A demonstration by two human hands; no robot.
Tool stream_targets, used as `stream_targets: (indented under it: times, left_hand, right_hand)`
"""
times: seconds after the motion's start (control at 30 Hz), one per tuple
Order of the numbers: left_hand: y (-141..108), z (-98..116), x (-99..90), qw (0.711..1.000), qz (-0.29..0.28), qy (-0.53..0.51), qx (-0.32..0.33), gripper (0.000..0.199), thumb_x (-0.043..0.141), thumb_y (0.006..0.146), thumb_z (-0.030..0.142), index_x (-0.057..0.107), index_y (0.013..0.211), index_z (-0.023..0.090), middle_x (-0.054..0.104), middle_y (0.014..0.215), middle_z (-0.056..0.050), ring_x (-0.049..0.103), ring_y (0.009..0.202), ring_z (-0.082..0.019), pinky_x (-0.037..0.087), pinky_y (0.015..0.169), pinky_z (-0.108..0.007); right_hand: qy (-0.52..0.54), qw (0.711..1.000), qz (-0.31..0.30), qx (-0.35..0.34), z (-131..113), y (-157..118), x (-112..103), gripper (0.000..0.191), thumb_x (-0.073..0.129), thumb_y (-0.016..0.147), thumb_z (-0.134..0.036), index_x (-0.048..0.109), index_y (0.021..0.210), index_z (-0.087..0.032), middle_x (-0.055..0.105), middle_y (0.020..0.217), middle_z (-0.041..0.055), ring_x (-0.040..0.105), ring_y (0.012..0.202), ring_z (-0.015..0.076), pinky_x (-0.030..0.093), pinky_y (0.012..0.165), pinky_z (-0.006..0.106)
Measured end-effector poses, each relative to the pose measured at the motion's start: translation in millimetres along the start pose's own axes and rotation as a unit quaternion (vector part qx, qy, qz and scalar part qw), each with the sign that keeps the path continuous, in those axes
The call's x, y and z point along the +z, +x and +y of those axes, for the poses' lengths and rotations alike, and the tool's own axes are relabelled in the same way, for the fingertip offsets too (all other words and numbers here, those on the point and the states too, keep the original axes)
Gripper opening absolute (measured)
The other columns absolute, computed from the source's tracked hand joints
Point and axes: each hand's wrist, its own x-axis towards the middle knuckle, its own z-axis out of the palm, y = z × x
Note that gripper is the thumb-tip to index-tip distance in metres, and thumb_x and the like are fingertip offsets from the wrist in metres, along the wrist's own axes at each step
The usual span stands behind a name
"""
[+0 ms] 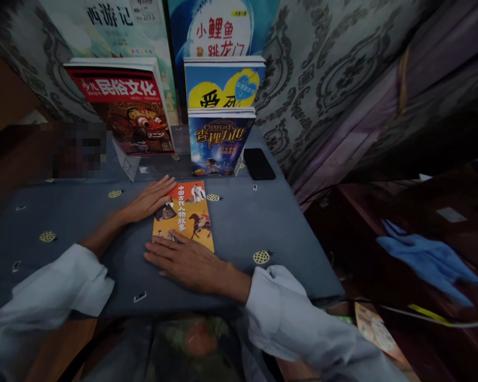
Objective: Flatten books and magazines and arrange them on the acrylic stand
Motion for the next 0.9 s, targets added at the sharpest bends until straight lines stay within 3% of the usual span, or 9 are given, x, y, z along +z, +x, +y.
stream_targets:
  times: [0.17, 0.57, 0.7, 0.9]
  left_hand:
    - [-5, 7, -0.4, 0.999, -0.024, 0.037, -0.017, 0.068, 0.014, 0.105, 0.055, 0.021, 0.160, 0.015, 0.013, 0.168, -0.008, 0.004, 0.156, -0.023, 0.011, 0.126, -0.048]
    - [-4, 13, -6.9, 0.998, -0.031, 0.043, -0.024, 0.064, 0.019, 0.105, 0.052, 0.023, 0.159, 0.018, 0.019, 0.167, -0.007, 0.012, 0.156, -0.021, 0.010, 0.126, -0.049]
    - [-4, 16, -3.2, 0.999, -0.017, 0.012, -0.048, 0.064, 0.019, 0.105, 0.051, 0.025, 0.159, 0.017, 0.019, 0.167, -0.008, 0.012, 0.156, -0.021, 0.012, 0.126, -0.047]
    - [-3, 10, 0.6, 0.997, 0.017, -0.057, -0.053, 0.063, 0.018, 0.104, 0.050, 0.033, 0.156, 0.019, 0.028, 0.164, -0.007, 0.017, 0.155, -0.022, 0.013, 0.125, -0.048]
  right_hand:
    - [0.009, 1.000, 0.001, -0.008, 0, -1, -2, 0.047, 0.042, 0.106, -0.031, 0.042, 0.149, -0.013, 0.047, 0.156, 0.0091, 0.036, 0.148, 0.0222, 0.027, 0.123, 0.045]
    - [0.099, 0.993, -0.044, 0.040, -4, 1, -24, 0.047, 0.040, 0.106, -0.036, 0.044, 0.148, -0.015, 0.042, 0.159, 0.0084, 0.031, 0.150, 0.0179, 0.018, 0.127, 0.041]
    - [0.124, 0.988, -0.038, 0.083, 9, 6, -22, 0.048, 0.041, 0.106, -0.033, 0.044, 0.149, -0.013, 0.040, 0.159, 0.0116, 0.032, 0.150, 0.0181, 0.022, 0.126, 0.038]
    - [0.110, 0.982, 0.021, 0.150, 39, 15, -12, 0.050, 0.039, 0.103, -0.026, 0.041, 0.151, -0.012, 0.038, 0.159, 0.0168, 0.029, 0.151, 0.0232, 0.027, 0.124, 0.046]
